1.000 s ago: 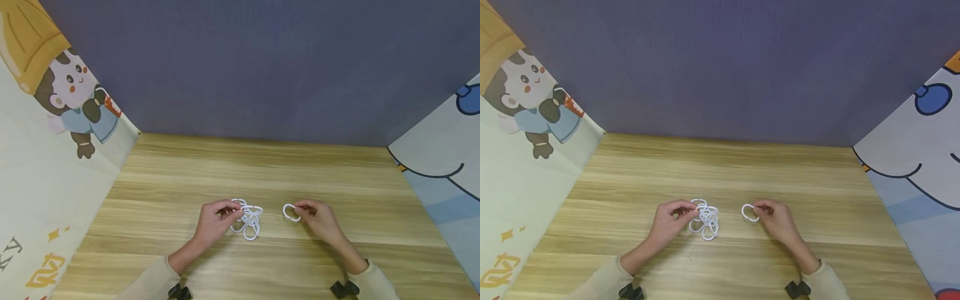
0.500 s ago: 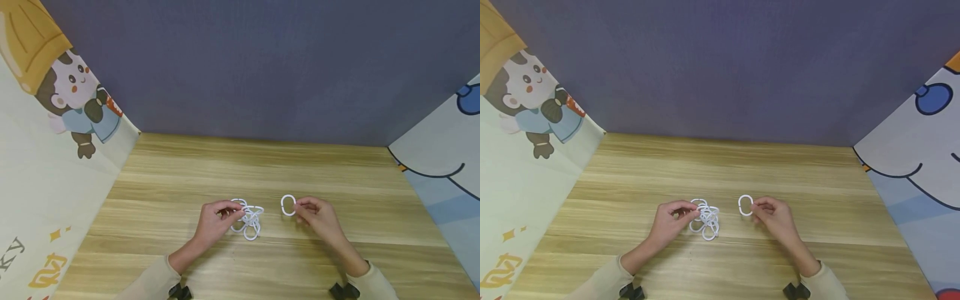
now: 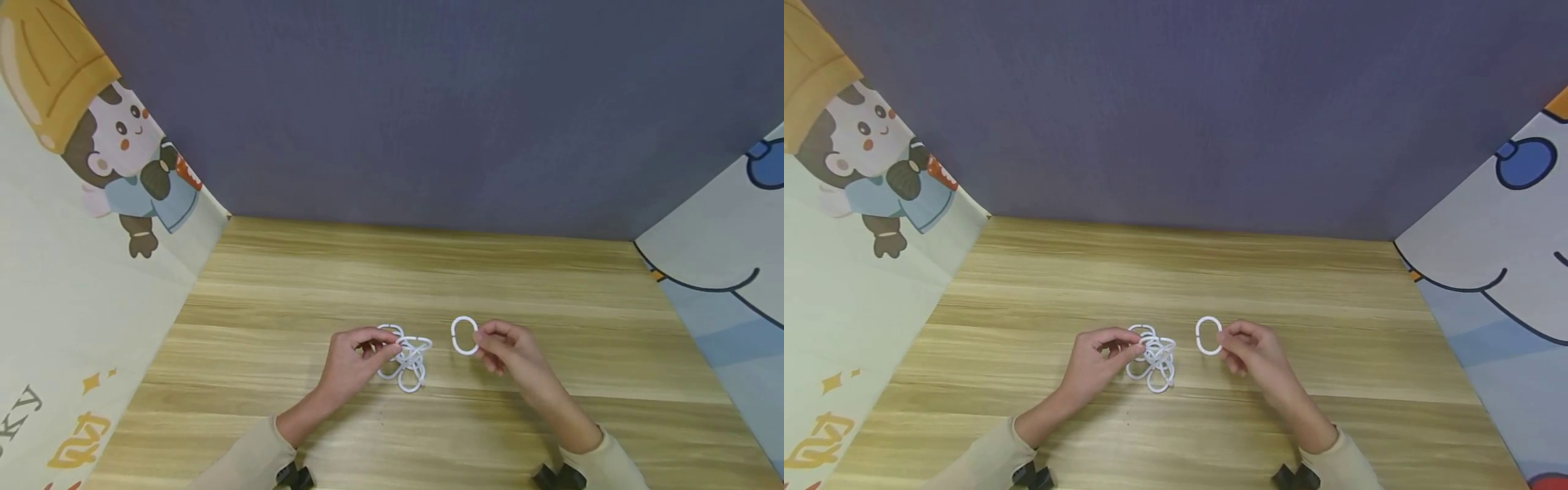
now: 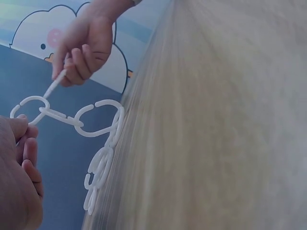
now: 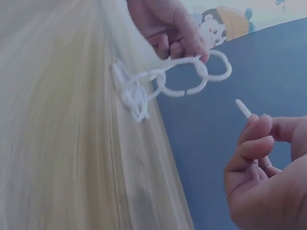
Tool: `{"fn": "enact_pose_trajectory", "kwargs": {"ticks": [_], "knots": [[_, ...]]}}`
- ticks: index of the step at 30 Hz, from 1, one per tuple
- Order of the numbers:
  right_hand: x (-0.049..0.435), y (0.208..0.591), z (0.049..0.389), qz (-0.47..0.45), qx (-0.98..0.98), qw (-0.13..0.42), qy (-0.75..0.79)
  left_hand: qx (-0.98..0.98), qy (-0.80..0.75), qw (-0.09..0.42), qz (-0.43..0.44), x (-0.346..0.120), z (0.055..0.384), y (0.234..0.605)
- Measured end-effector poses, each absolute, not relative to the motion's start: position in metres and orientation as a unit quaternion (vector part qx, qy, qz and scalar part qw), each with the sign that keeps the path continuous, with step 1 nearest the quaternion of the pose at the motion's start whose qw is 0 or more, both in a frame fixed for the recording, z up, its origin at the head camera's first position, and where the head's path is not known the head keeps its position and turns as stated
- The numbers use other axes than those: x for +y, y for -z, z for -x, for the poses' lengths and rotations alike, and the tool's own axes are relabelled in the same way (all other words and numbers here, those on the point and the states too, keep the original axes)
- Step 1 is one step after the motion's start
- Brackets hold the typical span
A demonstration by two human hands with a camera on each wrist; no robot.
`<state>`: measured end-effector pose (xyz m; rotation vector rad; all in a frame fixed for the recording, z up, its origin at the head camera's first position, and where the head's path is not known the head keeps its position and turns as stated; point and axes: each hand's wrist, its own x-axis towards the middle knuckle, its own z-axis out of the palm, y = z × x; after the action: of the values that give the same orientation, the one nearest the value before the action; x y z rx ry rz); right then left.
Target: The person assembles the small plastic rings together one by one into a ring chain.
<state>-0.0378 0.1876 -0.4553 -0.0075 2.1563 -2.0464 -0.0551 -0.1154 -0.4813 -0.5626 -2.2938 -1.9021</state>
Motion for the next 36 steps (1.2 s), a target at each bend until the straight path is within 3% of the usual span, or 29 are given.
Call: {"fn": "enact_pose_trajectory", "kwargs": {"ticks": [19, 36], "knots": [[0.164, 0.458, 0.034, 0.105, 0.653, 0.132, 0.739, -0.76, 0.619, 0.055, 0.193, -0.111, 0.053, 0.487], [0.151, 0.459, 0.035, 0.074, 0.684, 0.161, 0.707, -0.761, 0.61, 0.054, 0.213, -0.111, 0.056, 0.492]]}}
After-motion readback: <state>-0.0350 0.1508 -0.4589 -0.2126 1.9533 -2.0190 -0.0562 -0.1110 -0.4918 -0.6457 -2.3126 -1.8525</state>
